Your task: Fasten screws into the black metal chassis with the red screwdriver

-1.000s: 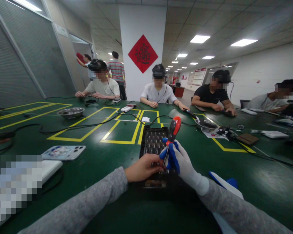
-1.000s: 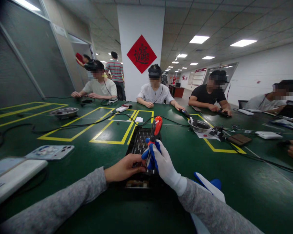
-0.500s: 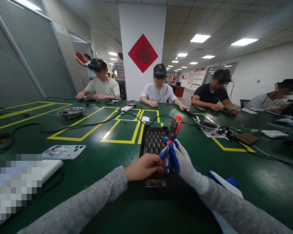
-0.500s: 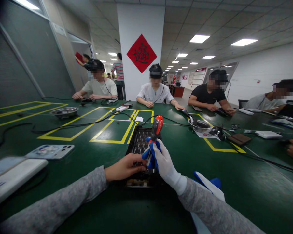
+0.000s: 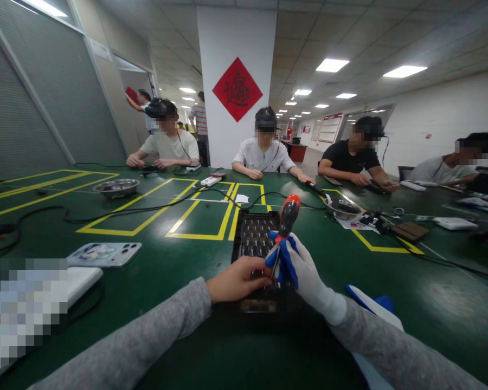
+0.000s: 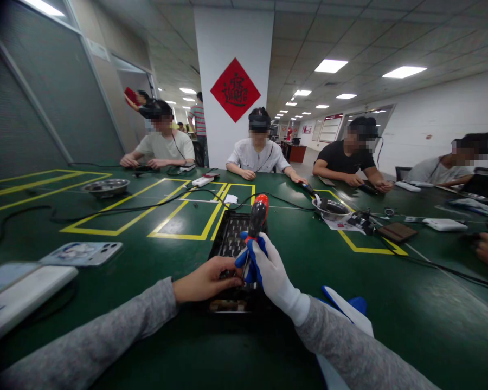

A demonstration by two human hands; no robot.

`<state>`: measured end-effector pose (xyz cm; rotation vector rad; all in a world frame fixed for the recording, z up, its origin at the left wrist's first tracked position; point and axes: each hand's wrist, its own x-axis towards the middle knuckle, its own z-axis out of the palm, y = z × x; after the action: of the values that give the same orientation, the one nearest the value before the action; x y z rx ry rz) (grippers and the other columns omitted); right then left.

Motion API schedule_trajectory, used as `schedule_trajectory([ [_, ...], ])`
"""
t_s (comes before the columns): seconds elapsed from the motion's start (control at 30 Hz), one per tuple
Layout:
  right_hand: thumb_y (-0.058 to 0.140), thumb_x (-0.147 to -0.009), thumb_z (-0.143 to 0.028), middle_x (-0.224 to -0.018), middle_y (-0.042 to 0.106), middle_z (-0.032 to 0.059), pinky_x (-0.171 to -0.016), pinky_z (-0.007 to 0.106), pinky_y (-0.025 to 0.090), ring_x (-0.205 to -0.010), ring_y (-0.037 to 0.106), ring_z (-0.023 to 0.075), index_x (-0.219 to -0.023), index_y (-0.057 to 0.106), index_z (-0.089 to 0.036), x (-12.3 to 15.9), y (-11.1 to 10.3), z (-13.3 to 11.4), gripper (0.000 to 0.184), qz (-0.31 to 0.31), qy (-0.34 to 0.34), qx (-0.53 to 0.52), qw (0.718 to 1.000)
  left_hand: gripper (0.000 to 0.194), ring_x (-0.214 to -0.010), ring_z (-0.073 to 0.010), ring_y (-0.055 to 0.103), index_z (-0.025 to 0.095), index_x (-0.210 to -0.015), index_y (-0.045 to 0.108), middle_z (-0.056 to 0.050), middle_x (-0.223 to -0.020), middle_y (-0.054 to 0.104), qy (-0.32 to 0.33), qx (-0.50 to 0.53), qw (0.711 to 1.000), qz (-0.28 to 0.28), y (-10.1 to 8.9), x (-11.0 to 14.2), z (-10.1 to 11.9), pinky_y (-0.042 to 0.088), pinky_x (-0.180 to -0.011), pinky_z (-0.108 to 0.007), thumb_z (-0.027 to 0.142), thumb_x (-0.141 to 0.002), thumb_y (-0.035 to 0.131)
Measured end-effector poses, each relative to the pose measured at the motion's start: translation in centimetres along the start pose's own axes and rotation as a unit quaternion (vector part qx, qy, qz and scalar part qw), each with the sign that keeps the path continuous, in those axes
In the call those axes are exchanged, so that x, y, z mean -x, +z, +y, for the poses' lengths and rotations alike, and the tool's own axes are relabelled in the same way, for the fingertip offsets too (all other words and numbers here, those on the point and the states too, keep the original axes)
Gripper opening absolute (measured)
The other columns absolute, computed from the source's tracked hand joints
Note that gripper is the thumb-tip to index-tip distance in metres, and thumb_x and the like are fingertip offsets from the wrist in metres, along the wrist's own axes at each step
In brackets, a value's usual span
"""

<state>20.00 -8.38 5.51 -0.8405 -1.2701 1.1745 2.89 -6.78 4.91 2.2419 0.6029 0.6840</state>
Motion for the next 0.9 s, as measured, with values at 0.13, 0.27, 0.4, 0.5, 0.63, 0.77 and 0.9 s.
schedule_trajectory([
  [0.13, 0.049, -0.085, -0.043, -0.067, 0.059, -0.0006, -0.046, 0.022, 0.042, -0.051, 0.051, 0.0101, -0.112, 0.053, -0.019, 0.01, -0.09, 0.25, 0.037, -0.011, -0.012, -0.004, 1.0, 0.014, -0.069, -0.0108, 0.051, 0.012, -0.079, 0.059, 0.0, -0.077, 0.059, -0.031, -0.026, 0.999, 0.024, 0.07, -0.03, 0.07, 0.042, -0.066, -0.021, 0.025, -0.082, 0.056],
  [0.27, 0.048, -0.085, -0.044, -0.067, 0.059, -0.0001, -0.047, 0.022, 0.043, -0.051, 0.051, 0.0102, -0.111, 0.053, -0.018, -0.02, -0.19, 0.33, 0.037, -0.007, -0.006, 0.002, 1.0, 0.014, -0.071, -0.011, 0.053, 0.012, -0.079, 0.059, -0.001, -0.077, 0.06, -0.027, -0.002, 0.999, 0.018, 0.13, 0.04, -0.11, 0.043, -0.07, -0.022, 0.024, -0.083, 0.055],
  [0.4, 0.05, -0.084, -0.045, -0.067, 0.058, 0.0001, -0.046, 0.022, 0.043, -0.051, 0.05, 0.01, -0.108, 0.054, -0.017, -0.08, -0.18, 0.16, 0.037, -0.008, 0.0, -0.008, 1.0, 0.014, -0.079, -0.0129, 0.057, 0.012, -0.085, 0.06, -0.003, -0.085, 0.063, -0.009, 0.002, 1.0, 0.0, 0.05, 0.03, -0.1, 0.043, -0.078, -0.024, 0.024, -0.085, 0.052],
  [0.5, 0.052, -0.083, -0.045, -0.067, 0.059, -0.0004, -0.046, 0.022, 0.043, -0.051, 0.051, 0.01, -0.108, 0.052, -0.018, 0.0, -0.07, -0.08, 0.037, -0.004, -0.001, -0.022, 1.0, 0.016, -0.075, -0.0127, 0.056, 0.013, -0.085, 0.059, -0.002, -0.083, 0.062, -0.036, -0.024, 0.999, 0.01, 0.05, -0.04, -0.02, 0.044, -0.073, -0.024, 0.028, -0.084, 0.053],
  [0.63, 0.054, -0.081, -0.047, -0.068, 0.061, 0.0002, -0.046, 0.022, 0.044, -0.051, 0.052, 0.0108, -0.11, 0.052, -0.018, 0.13, 0.05, -0.28, 0.041, 0.005, 0.002, -0.028, 1.0, 0.018, -0.072, -0.0125, 0.055, 0.013, -0.08, 0.058, -0.001, -0.079, 0.06, -0.056, -0.032, 0.998, 0.028, 0.15, -0.04, -0.06, 0.044, -0.07, -0.024, 0.031, -0.082, 0.057],
  [0.77, 0.054, -0.08, -0.049, -0.068, 0.062, 0.0016, -0.047, 0.023, 0.044, -0.051, 0.052, 0.0113, -0.106, 0.055, -0.016, 0.04, -0.09, -0.12, 0.042, 0.015, 0.001, -0.008, 1.0, 0.015, -0.075, -0.0126, 0.055, 0.012, -0.081, 0.058, -0.002, -0.08, 0.061, -0.035, -0.02, 0.999, 0.021, 0.11, 0.06, -0.09, 0.044, -0.073, -0.024, 0.026, -0.084, 0.054],
  [0.9, 0.052, -0.082, -0.048, -0.07, 0.062, 0.0009, -0.049, 0.023, 0.045, -0.052, 0.052, 0.0105, -0.102, 0.056, -0.017, -0.12, -0.28, 0.25, 0.037, 0.011, -0.001, 0.0, 1.0, 0.014, -0.078, -0.0126, 0.056, 0.013, -0.084, 0.059, -0.002, -0.084, 0.062, -0.015, -0.017, 1.0, 0.009, 0.04, 0.04, -0.15, 0.043, -0.076, -0.024, 0.023, -0.086, 0.05],
])
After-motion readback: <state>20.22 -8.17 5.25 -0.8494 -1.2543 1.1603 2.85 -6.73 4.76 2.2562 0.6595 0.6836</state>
